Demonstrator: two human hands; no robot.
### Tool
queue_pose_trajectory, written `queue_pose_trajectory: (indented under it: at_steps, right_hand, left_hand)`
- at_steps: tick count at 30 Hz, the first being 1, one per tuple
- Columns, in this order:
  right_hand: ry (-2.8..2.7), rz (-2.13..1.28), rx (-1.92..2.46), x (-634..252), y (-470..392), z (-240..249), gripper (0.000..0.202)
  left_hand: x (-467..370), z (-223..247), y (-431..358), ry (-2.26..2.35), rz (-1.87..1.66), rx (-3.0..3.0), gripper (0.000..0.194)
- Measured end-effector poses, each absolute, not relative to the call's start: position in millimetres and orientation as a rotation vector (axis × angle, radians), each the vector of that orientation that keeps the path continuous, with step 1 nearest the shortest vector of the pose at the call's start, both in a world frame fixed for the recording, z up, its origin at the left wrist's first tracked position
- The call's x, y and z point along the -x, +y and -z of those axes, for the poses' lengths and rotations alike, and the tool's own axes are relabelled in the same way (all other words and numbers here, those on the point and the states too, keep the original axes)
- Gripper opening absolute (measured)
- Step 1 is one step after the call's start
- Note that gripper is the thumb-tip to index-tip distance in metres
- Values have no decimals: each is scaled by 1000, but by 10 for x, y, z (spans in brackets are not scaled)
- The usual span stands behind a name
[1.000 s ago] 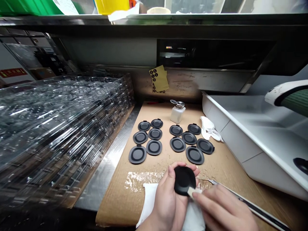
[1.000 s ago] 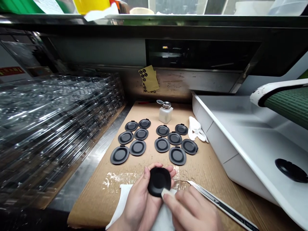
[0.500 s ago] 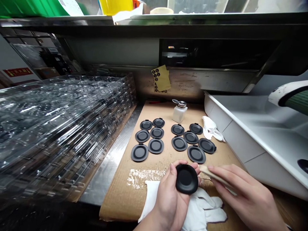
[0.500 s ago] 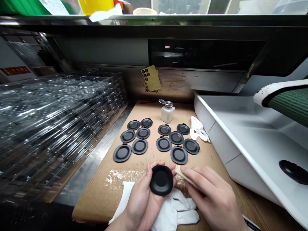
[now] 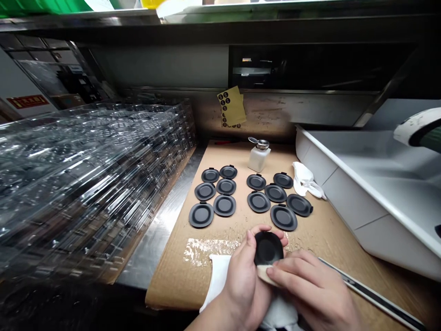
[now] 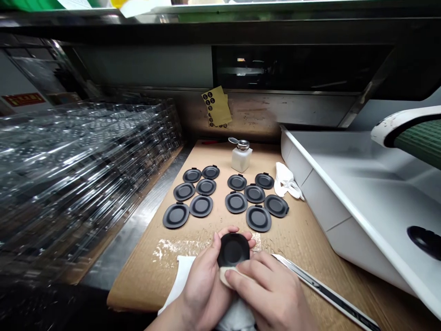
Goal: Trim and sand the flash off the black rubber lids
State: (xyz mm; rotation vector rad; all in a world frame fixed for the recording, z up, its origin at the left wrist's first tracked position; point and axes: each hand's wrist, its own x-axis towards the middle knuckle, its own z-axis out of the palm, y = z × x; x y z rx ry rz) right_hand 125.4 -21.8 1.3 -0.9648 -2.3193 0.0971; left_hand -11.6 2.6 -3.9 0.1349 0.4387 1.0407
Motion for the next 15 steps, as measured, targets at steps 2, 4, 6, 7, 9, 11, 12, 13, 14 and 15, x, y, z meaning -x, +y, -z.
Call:
queue_pose_trajectory:
  at_steps: [2, 4, 6, 7, 9, 11, 12, 13, 14, 15]
  right_hand:
    - [-2375, -110, 985, -1392, -228, -43, 24]
    - [-2403, -89, 1015, -1477, -244, -69, 24]
    - [-2395, -79, 1006, -1444, -249, -83, 25]
    - [-2375, -85, 999, -1385, -240, -84, 26]
    - [-2301, -103, 1005, -1226, -190, -77, 26]
    - [-2197, -90, 1076, -1083, -105, -63, 26]
    - [-2148, -72, 1126, -1035, -58, -55, 26]
    - [-2102, -48, 1176, -1002, -16, -46, 25]
    - [-2062, -28, 1217, -982, 16, -38, 25]
    - [-2030, -14, 1244, -972, 34, -30, 26]
  left_hand:
    - [110, 43, 23, 434, -1050, -136, 32]
    - [106, 45, 22, 443, -1057, -136, 33]
    - [105, 44, 24, 452, -1052, -139, 34]
    - [106, 42, 26, 446, -1047, -138, 35]
    - [110, 36, 31, 410, -1037, -133, 37]
    - [113, 27, 36, 369, -1038, -126, 41]
    - [114, 23, 37, 357, -1042, -125, 42]
    - [114, 18, 37, 354, -1044, -126, 43]
    - [114, 14, 36, 357, -1044, -127, 43]
    - [115, 12, 34, 363, -1040, -129, 43]
